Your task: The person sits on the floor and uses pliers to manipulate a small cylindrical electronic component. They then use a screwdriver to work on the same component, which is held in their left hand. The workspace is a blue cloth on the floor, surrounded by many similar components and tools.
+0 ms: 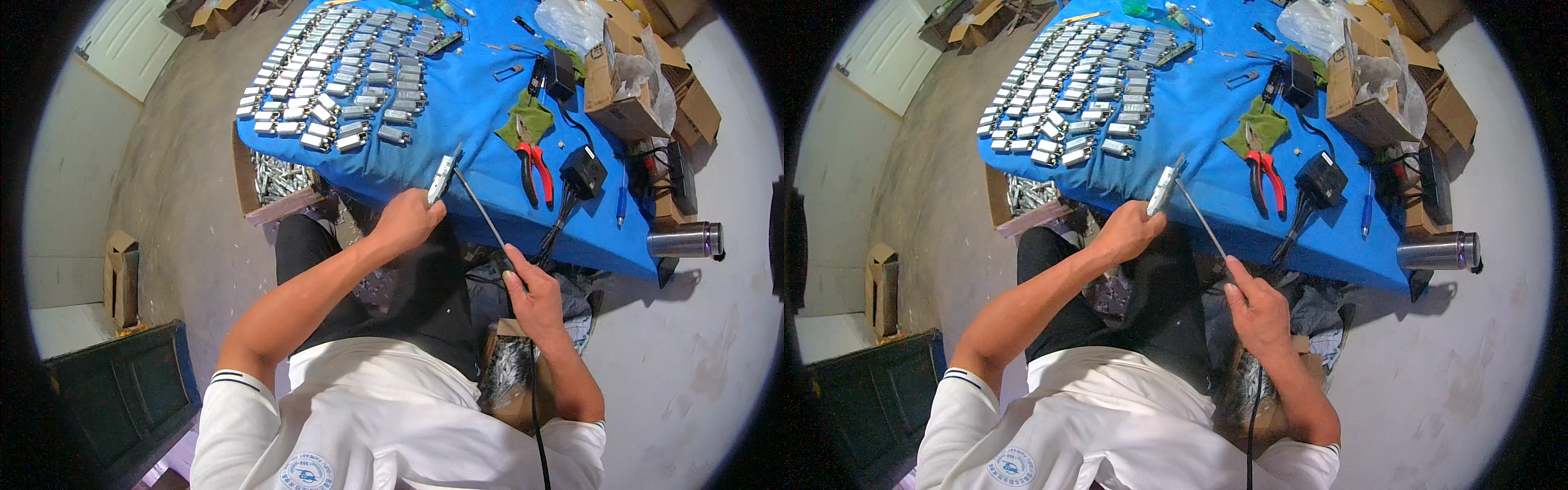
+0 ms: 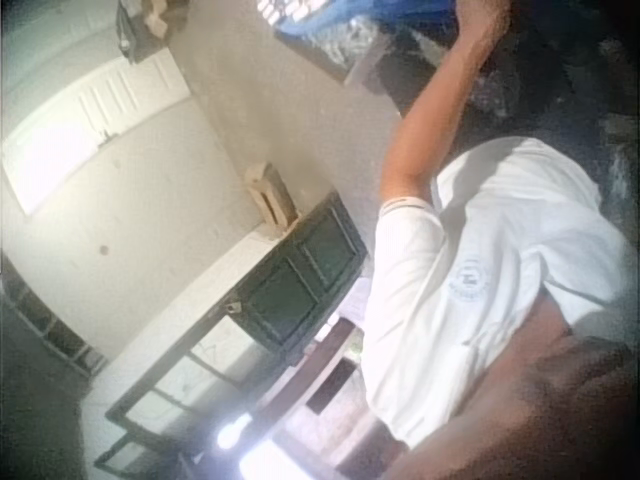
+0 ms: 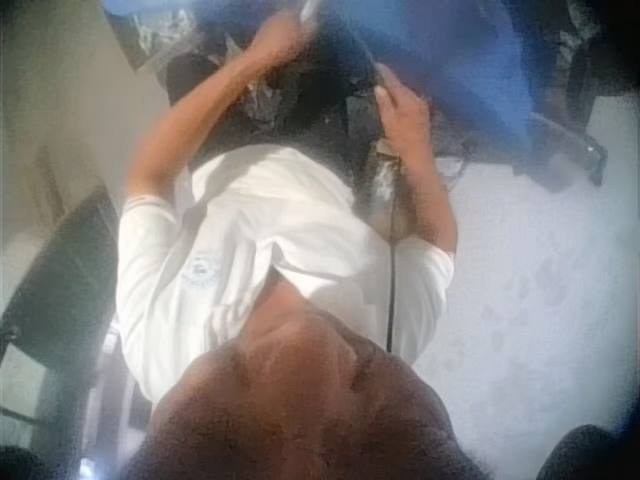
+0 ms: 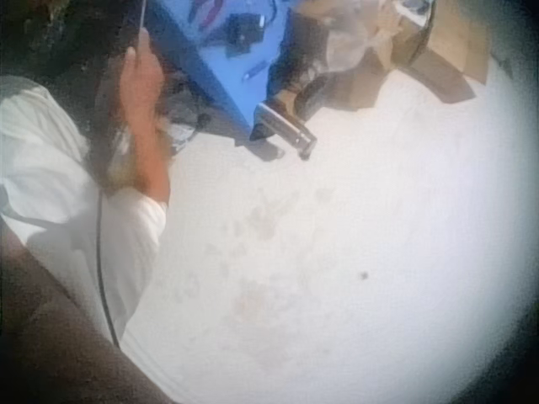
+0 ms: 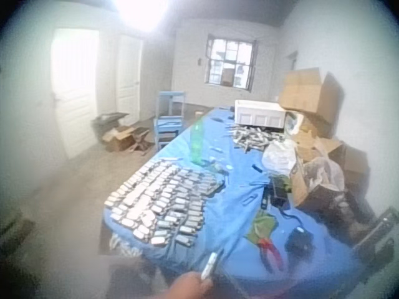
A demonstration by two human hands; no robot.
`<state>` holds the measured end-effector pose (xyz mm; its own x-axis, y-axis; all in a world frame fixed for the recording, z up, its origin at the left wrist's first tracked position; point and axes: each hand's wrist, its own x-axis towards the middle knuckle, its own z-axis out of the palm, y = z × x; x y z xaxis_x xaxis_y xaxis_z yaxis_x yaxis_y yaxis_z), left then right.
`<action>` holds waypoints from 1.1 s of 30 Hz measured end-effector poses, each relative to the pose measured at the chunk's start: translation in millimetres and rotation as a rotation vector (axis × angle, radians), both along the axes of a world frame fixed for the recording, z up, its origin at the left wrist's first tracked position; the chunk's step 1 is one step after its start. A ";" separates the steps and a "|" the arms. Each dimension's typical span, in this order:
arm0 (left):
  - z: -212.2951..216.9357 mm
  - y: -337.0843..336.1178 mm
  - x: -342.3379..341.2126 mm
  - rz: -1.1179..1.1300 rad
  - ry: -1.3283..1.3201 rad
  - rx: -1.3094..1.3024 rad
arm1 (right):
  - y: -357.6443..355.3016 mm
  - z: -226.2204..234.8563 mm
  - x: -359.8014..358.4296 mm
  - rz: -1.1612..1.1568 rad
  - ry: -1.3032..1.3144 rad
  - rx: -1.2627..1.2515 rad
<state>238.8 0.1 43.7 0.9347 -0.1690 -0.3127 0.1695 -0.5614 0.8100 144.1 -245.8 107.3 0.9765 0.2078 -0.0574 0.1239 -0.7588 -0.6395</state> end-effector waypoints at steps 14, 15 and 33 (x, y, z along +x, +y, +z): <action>21.5 4.4 -27.5 0.010 0.624 -0.807 | 2.1 -20.6 6.7 -0.410 0.208 0.749; 23.4 4.3 -34.2 -0.012 0.681 -0.890 | 4.3 -25.5 12.2 -0.398 0.199 0.815; 3.7 7.2 -121.1 0.117 0.965 -1.289 | 68.3 -20.0 26.8 -0.196 0.305 0.825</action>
